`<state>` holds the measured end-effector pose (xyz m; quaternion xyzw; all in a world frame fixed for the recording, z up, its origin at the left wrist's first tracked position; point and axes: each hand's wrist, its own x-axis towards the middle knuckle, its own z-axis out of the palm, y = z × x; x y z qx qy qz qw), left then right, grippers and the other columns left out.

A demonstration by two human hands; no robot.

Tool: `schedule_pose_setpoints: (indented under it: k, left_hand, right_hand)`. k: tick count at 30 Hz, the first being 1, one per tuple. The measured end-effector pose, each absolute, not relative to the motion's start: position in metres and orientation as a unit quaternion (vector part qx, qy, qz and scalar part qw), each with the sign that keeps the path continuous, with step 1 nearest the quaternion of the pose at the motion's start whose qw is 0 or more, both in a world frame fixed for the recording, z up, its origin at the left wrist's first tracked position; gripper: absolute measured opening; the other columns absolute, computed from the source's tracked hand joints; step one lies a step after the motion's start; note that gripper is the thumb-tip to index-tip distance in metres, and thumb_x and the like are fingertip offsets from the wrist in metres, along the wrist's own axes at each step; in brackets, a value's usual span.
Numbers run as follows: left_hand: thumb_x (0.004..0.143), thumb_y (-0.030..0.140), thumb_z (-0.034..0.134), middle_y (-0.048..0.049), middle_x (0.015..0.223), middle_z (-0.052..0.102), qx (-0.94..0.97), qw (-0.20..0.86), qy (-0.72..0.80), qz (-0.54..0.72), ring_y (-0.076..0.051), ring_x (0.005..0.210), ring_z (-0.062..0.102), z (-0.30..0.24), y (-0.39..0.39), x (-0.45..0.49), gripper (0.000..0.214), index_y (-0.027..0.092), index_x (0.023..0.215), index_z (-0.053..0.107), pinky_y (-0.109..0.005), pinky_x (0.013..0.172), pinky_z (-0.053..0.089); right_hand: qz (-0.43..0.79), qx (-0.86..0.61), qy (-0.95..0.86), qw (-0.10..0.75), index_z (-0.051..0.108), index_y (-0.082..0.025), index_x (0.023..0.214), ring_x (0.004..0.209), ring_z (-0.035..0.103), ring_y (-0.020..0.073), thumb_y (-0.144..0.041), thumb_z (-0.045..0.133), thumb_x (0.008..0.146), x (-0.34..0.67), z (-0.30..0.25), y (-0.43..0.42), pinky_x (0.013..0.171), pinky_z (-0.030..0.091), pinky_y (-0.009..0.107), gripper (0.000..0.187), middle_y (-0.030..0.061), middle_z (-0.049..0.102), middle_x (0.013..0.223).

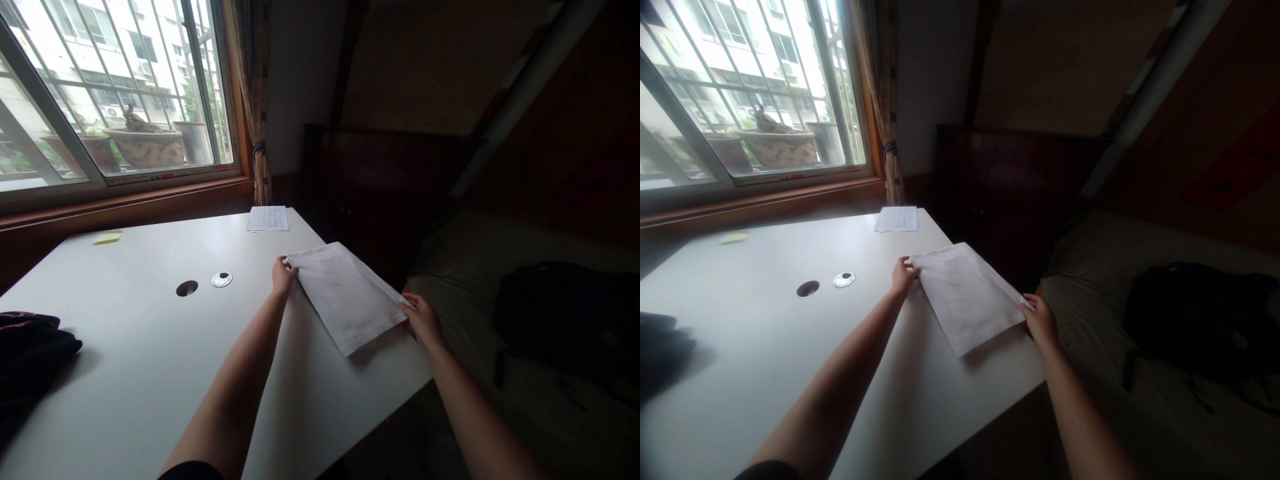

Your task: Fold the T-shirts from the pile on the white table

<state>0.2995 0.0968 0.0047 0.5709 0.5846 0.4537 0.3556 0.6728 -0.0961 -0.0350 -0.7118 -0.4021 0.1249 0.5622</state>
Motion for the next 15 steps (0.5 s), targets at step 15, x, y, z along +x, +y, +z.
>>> schedule_pose_setpoints:
  k: [15]
  left_hand:
    - [0.105,0.050,0.040,-0.0087,0.165,0.034,0.922,0.083,0.335,0.178,-0.029,0.155,0.026,-0.003,0.014,0.272,0.056,0.026,0.156,0.040,-0.057,0.123,0.028]
  right_hand:
    - [-0.106,-0.601,-0.768,0.196,0.050,-0.021,0.150,0.150,0.036,0.0291,-0.043,0.042,0.102,0.543,0.017,-0.077,0.122,0.032,0.051,0.053,0.0110,0.043,0.160]
